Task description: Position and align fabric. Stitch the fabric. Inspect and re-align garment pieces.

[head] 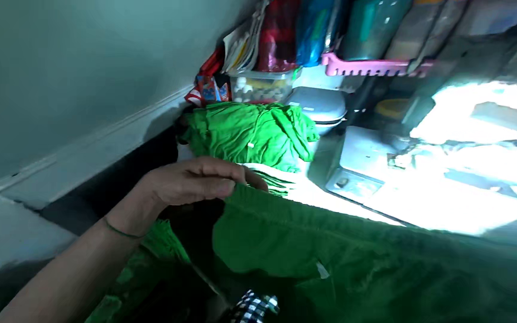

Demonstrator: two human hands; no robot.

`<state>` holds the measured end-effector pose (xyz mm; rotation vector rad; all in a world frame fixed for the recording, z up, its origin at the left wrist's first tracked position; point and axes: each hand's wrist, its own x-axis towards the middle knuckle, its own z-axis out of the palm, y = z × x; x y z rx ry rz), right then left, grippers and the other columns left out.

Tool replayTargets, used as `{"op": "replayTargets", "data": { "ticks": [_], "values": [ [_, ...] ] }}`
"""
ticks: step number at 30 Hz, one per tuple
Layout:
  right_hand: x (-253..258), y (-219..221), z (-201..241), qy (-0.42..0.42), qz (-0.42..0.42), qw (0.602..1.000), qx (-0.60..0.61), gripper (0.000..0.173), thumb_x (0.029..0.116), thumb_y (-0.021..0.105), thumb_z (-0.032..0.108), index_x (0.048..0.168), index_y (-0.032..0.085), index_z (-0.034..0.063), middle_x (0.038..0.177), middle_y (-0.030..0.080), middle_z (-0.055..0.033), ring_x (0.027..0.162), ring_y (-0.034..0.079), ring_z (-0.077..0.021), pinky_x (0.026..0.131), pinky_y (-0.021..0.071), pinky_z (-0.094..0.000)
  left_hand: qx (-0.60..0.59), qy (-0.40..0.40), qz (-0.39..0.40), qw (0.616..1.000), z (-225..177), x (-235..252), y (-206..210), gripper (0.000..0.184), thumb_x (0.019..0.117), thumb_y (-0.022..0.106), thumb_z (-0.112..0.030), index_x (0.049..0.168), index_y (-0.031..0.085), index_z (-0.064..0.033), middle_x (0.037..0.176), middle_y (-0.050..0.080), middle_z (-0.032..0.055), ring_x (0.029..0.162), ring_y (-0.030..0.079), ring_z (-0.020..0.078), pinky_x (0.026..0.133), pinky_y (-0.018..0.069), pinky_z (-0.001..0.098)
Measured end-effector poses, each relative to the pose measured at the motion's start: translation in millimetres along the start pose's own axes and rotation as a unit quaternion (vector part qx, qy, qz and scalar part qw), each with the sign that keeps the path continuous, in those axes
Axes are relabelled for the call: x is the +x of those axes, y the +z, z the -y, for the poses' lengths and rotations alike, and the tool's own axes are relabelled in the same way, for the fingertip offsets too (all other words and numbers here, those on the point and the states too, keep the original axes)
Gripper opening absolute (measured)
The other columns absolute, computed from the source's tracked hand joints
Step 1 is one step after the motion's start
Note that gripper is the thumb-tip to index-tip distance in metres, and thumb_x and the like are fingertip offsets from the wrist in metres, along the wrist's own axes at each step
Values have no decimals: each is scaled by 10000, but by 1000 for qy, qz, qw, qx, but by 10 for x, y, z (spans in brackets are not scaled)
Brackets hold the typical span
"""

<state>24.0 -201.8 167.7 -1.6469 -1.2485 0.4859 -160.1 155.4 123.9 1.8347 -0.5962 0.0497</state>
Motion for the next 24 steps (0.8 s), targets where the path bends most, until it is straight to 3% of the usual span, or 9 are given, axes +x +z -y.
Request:
{"op": "replayTargets", "data": {
  "ticks": [1,3,7,10,13,16,19,21,24],
  "values": [
    [161,34,107,17,-9,996,-89,71,817,613,-138,853,668,-166,766,684,-154,697,619,-86,732,504,-208,16,-62,-21,998,49,-121,9,359,1045,535,-384,1164,715,-97,1183,711,-46,1086,643,19,915,538,212],
    [487,105,-173,-49,23,977,-208,171,939,639,136,975,707,-16,789,661,-37,609,582,-52,569,514,-231,138,-180,-94,969,22,-301,-9,216,1017,600,-222,1122,694,-58,958,700,-47,857,639,-15,773,548,187],
    [1004,947,-360,-166,-15,969,-181,306,1008,545,383,1137,703,155,921,652,54,550,498,-8,471,454,-224,392,-214,-292,846,-464,-823,-147,209,986,658,-127,1166,620,-30,990,688,56,851,659,87,795,575,313],
    [1123,1519,-164,-230,23,962,-142,364,1031,494,341,1250,674,114,1161,629,-25,634,550,-14,528,498,-213,438,-187,-385,790,-1059,-1421,-13,371,1001,615,-88,1355,527,-23,1102,680,41,918,675,49,825,585,240],
    [1139,2087,-274,-306,52,943,-120,348,1049,473,321,1240,699,136,1233,648,-54,959,643,-100,775,562,-308,458,-209,-388,772,-1383,-2049,424,205,960,636,-93,1156,676,-50,977,703,-49,837,643,-18,755,553,170],
    [926,2631,-670,-284,140,942,-111,309,1031,502,256,1228,718,156,1283,658,-106,1022,705,-250,761,614,-487,345,-336,-358,800,-1322,-2599,1050,181,887,689,-184,1046,752,-123,977,734,-55,850,679,26,756,590,231],
    [532,2876,-983,-187,317,924,-102,314,1020,559,160,1304,694,158,1392,612,-152,1022,718,-336,778,608,-550,54,-499,-306,809,-896,-2893,1679,334,947,633,-397,1022,769,-101,894,749,-34,758,690,59,708,597,287],
    [414,2808,-1028,-142,429,889,-73,334,1028,563,151,1342,676,160,1445,570,-177,1129,679,-365,883,575,-568,-113,-525,-270,799,-490,-2931,1986,495,965,539,-546,908,756,-105,794,747,-37,680,709,76,651,611,300],
    [444,2519,-1062,-146,465,873,-17,294,1034,580,188,1297,712,180,1423,591,-159,1220,640,-294,979,554,-484,-185,-569,-199,776,-211,-2809,2039,484,1038,444,-432,865,723,-76,757,731,-16,648,698,97,645,601,318]
  ]
}}
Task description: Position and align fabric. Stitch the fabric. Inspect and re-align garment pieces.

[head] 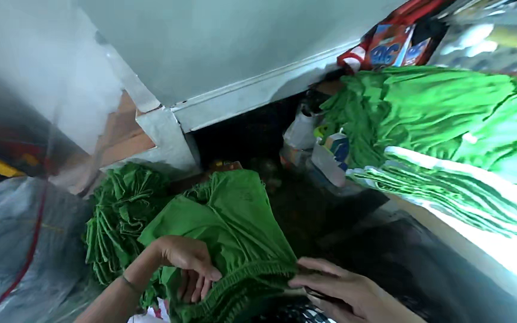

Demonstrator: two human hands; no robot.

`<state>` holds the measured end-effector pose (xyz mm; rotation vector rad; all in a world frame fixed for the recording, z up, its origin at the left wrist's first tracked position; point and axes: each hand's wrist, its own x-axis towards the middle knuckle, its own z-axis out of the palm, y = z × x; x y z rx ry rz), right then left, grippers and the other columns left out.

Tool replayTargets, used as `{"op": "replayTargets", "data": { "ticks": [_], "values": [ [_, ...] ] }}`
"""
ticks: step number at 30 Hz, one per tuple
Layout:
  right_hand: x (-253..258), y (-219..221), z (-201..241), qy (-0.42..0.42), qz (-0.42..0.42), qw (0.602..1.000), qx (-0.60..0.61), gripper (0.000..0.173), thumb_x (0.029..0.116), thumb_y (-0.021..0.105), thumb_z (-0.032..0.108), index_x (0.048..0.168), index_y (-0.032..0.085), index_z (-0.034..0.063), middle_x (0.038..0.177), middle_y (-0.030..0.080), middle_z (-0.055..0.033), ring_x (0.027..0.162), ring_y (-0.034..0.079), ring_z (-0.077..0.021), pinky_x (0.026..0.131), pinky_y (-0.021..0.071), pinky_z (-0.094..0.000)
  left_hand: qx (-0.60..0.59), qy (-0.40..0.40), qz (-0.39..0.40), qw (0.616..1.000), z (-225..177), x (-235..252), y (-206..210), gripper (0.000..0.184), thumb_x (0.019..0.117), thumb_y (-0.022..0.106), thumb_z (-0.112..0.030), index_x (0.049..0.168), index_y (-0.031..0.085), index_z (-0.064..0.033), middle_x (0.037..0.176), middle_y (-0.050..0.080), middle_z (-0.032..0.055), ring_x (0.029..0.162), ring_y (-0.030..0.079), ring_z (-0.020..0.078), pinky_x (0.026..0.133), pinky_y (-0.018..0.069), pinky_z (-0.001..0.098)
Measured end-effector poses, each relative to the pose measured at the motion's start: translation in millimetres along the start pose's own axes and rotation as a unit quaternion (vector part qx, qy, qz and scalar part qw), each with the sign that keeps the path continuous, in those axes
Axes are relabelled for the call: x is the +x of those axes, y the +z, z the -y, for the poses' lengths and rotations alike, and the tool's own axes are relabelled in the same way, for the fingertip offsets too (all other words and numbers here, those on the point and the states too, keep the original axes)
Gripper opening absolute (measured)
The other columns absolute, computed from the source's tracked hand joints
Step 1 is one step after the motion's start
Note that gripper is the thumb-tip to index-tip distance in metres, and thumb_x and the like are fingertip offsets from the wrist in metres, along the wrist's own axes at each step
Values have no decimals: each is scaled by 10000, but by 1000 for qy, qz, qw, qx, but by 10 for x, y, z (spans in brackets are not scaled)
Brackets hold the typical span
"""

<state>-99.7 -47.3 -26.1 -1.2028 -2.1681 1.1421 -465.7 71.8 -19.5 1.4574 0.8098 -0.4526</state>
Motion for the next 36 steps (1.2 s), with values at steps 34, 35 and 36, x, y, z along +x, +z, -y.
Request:
{"op": "replayTargets", "data": {
  "ticks": [34,35,36],
  "values": [
    [-1796,-841,247,-65,-497,859,110,367,1076,519,241,1390,588,64,1377,587,-24,853,597,44,702,528,-163,324,527,114,778,-3660,1425,960,236,1034,591,-165,1110,716,20,883,699,90,753,624,79,698,524,246],
    [-1828,-815,360,-70,-493,856,140,313,1071,534,253,1305,624,67,1239,643,16,791,590,48,641,511,-151,304,540,141,772,-3703,1372,1029,227,1035,590,-145,1096,712,37,856,690,89,726,608,62,673,510,219],
    [-1874,-783,431,-72,-490,848,187,253,1064,545,233,1234,640,70,1102,665,50,717,567,50,572,475,-140,277,544,151,777,-3739,1341,1059,218,1033,598,-138,1083,705,45,815,664,67,689,573,34,636,483,183]
  ]
}}
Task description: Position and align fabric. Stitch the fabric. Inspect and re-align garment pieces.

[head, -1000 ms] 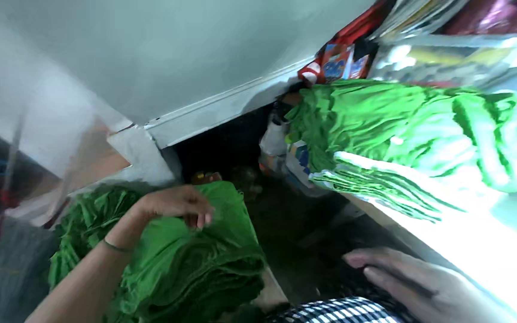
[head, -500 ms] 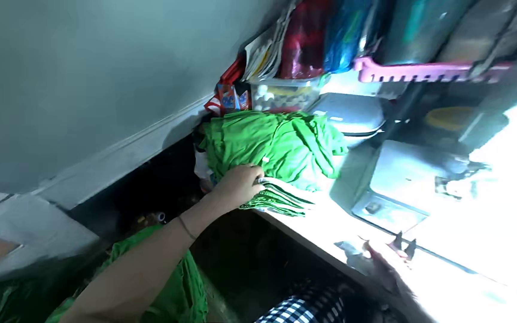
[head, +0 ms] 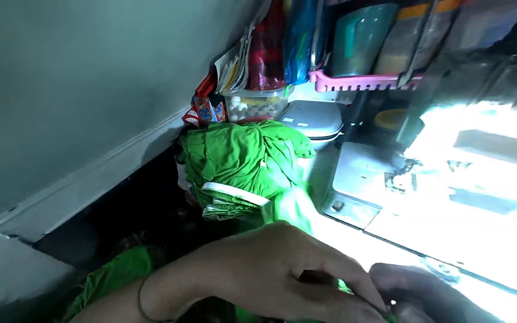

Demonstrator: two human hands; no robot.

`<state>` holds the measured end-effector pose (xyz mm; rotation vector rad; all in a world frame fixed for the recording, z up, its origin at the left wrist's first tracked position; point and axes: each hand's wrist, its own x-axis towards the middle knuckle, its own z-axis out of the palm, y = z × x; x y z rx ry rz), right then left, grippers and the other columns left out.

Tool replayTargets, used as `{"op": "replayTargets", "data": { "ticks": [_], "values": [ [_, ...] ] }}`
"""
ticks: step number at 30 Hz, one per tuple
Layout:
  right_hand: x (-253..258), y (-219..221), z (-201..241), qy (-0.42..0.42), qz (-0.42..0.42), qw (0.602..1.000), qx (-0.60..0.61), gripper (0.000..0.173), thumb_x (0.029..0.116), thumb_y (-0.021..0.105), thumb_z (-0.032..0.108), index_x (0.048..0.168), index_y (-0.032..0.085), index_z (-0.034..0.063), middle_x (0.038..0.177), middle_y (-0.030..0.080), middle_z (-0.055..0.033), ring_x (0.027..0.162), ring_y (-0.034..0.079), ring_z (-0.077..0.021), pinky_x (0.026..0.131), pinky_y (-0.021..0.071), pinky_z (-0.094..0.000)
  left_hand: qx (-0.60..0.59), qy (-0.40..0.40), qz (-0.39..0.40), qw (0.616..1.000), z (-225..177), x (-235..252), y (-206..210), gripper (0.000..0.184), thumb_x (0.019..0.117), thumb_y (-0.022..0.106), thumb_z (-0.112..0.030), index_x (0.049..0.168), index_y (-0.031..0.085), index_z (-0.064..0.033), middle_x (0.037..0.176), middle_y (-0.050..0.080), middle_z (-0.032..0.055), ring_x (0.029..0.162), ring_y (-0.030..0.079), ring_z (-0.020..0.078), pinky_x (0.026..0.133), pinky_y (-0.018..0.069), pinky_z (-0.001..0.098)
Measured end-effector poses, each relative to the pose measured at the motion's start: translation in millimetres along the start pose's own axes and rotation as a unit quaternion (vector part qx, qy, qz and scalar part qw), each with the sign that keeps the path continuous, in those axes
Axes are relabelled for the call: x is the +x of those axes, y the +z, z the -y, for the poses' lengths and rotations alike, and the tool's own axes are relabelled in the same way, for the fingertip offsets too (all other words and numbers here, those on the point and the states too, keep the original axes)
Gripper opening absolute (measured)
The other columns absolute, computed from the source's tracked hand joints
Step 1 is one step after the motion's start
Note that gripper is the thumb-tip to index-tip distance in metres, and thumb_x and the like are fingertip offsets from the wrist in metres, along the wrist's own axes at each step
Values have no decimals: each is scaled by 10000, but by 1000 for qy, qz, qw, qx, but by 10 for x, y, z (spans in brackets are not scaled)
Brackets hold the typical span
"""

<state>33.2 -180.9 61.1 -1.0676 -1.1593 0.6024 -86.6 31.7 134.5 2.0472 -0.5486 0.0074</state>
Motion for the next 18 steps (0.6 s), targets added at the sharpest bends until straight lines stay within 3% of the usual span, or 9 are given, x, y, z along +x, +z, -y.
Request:
{"op": "replayTargets", "data": {
  "ticks": [1,3,5,8,10,12,13,16,18],
  "values": [
    [-51,-15,35,23,-4,999,33,210,1058,552,207,1184,648,69,994,663,70,661,547,46,527,450,-137,-27,-6,-17,999,-16,24,-12,205,1028,609,-140,1073,691,42,774,621,30,655,525,5,601,444,148],
    [-118,-50,53,64,-9,997,46,196,1053,554,170,1192,646,66,922,662,86,623,539,44,503,447,-140,-68,-28,-40,996,50,68,-50,167,1011,640,-150,1074,649,4,741,582,-33,639,506,-31,589,431,121],
    [-142,-82,33,92,-38,995,22,196,1059,537,145,1213,642,87,914,654,96,639,534,39,519,445,-150,-79,-43,-29,995,176,87,-87,224,976,692,-149,1147,611,-29,799,620,-45,717,573,-23,658,496,140],
    [-139,-206,-5,102,-111,988,-43,213,1046,569,157,1228,674,119,895,671,103,641,543,49,528,455,-148,6,-81,-11,997,344,92,-169,328,946,732,-159,1237,610,-71,953,675,-1,900,661,46,809,573,225],
    [-137,-273,-33,88,-131,981,-111,260,1016,629,168,1263,669,97,967,712,87,719,606,42,604,512,-158,98,-85,-30,991,433,113,-221,258,967,715,-230,1200,671,-128,1012,716,-34,945,677,14,843,578,212],
    [-132,-277,-101,71,-138,969,-192,303,999,662,192,1269,673,53,1015,740,19,797,663,1,702,570,-195,173,-68,-88,979,565,174,-236,164,987,674,-268,1070,742,-144,972,684,-55,911,638,6,810,545,202],
    [-134,-261,-162,70,-152,958,-232,300,999,664,225,1241,698,51,961,739,7,764,654,1,684,562,-192,187,-78,-120,972,632,226,-229,159,1003,644,-261,1031,742,-138,944,655,-48,880,617,22,780,531,213],
    [-101,-181,-328,131,-230,925,-272,287,1031,591,343,955,730,104,659,568,94,552,481,54,497,413,-166,101,-137,-206,964,825,495,-125,171,1075,515,-204,1088,660,-115,920,650,2,789,620,80,683,531,271],
    [5,-145,-281,238,-255,906,-241,270,1036,573,326,986,715,102,746,642,65,648,579,20,601,503,-198,76,-159,-234,956,955,752,-45,184,1088,477,-177,1152,639,-115,956,664,34,793,633,115,681,542,314]
  ]
}}
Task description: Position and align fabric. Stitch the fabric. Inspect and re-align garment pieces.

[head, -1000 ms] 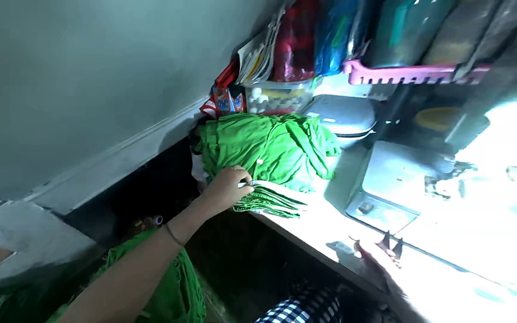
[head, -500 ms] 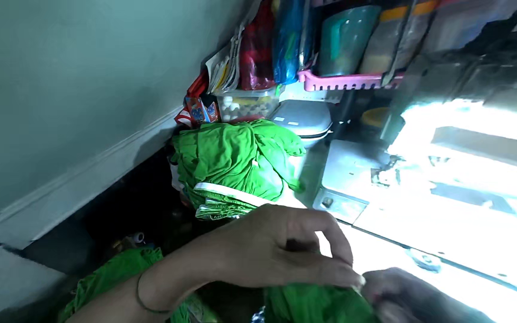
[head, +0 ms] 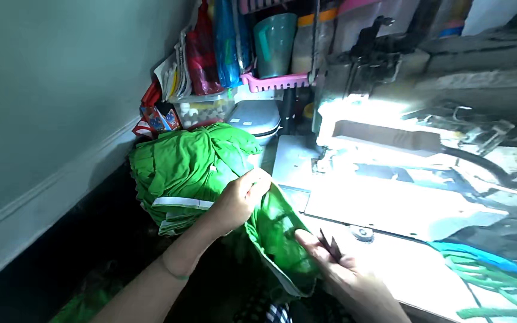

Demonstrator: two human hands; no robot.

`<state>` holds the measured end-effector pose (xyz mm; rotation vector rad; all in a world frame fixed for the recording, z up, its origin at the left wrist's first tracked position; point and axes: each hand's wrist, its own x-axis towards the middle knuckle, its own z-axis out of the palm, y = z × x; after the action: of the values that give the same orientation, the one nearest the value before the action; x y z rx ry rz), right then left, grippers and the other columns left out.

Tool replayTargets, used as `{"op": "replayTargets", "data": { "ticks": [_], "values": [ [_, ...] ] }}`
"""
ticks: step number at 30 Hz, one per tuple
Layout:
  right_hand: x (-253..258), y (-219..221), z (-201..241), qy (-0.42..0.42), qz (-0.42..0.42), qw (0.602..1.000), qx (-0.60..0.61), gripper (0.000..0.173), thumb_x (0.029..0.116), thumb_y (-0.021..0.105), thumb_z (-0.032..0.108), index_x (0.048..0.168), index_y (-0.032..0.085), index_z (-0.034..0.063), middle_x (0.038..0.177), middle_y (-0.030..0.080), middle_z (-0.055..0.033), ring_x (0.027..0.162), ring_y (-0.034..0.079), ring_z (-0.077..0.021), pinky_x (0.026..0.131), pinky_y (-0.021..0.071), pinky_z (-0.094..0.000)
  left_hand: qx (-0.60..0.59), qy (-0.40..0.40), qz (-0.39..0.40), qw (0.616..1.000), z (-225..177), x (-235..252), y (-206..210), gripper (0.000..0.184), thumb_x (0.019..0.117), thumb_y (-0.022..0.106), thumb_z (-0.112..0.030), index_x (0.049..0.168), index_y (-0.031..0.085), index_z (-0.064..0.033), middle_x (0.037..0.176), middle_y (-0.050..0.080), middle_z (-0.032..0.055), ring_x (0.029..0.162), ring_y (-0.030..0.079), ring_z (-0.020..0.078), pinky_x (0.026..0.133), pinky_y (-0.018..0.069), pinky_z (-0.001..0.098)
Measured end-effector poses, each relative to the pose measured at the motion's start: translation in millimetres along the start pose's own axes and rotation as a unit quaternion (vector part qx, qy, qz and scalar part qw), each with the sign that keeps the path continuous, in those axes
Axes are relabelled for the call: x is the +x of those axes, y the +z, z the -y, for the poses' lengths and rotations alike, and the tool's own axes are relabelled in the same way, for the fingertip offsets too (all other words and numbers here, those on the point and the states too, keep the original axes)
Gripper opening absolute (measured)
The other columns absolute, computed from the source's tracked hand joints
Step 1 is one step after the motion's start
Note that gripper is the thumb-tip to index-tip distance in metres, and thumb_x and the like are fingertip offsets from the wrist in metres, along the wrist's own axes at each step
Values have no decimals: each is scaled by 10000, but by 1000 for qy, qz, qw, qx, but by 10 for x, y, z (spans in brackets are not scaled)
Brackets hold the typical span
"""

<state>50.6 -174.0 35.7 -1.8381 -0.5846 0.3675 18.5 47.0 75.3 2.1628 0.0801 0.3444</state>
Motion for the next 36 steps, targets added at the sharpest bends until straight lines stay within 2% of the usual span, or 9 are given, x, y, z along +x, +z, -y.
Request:
{"op": "replayTargets", "data": {
  "ticks": [2,6,10,12,16,21,25,30,36],
  "values": [
    [60,33,228,118,16,992,51,231,1047,564,169,1117,682,-17,888,695,-33,780,627,-32,740,515,-213,46,37,-14,998,-1,283,115,180,1038,536,-58,1165,660,-29,996,693,121,868,675,189,775,568,383],
    [416,39,-439,127,-26,990,51,209,1040,573,130,1043,672,-54,794,656,-39,689,586,-11,675,499,-176,188,73,59,978,-123,919,322,144,973,653,-82,1057,699,26,973,707,174,951,690,286,884,537,479],
    [503,-173,-830,142,-96,981,93,243,1063,528,172,1183,599,-27,753,554,0,577,507,-13,546,465,-182,258,142,57,954,132,1410,743,232,966,657,-206,1040,726,2,995,726,175,935,705,298,837,566,480],
    [559,-194,-764,186,-128,947,228,174,1073,497,148,974,583,35,607,527,62,461,470,24,457,432,-123,228,50,45,971,152,1468,949,243,1005,623,-220,1139,683,-25,1088,694,145,1003,668,262,913,543,448],
    [687,-60,-721,142,-120,894,407,140,1055,488,128,949,565,78,559,518,3,378,425,-35,370,401,-176,211,46,40,976,271,1916,997,252,952,669,-288,1070,715,-71,1017,730,118,959,704,277,813,568,513],
    [498,-269,-874,85,-77,975,188,327,1081,443,345,925,600,105,543,486,69,398,399,-12,390,355,-171,247,209,-38,946,-38,1020,546,375,885,751,-128,1242,672,-40,1294,606,188,1233,561,369,1016,460,572],
    [469,-572,-698,-52,-205,971,-113,348,1016,546,407,833,691,149,658,611,84,541,539,-5,492,455,-215,433,306,24,847,135,330,444,427,927,579,-626,902,765,-243,886,704,-32,910,637,177,885,405,501],
    [910,-478,-219,-272,-153,920,-238,240,994,584,226,1102,740,79,981,706,-72,883,675,-215,780,556,-461,455,245,9,856,42,-326,-338,176,975,638,-314,901,727,-182,774,682,-39,742,647,157,826,454,502],
    [432,-139,-70,-198,99,974,-50,212,997,629,316,1076,719,141,850,688,66,716,610,25,662,522,-178,476,223,-81,847,-143,-972,-905,426,977,529,-614,926,730,-242,796,690,-72,765,653,126,910,439,551]
  ]
}}
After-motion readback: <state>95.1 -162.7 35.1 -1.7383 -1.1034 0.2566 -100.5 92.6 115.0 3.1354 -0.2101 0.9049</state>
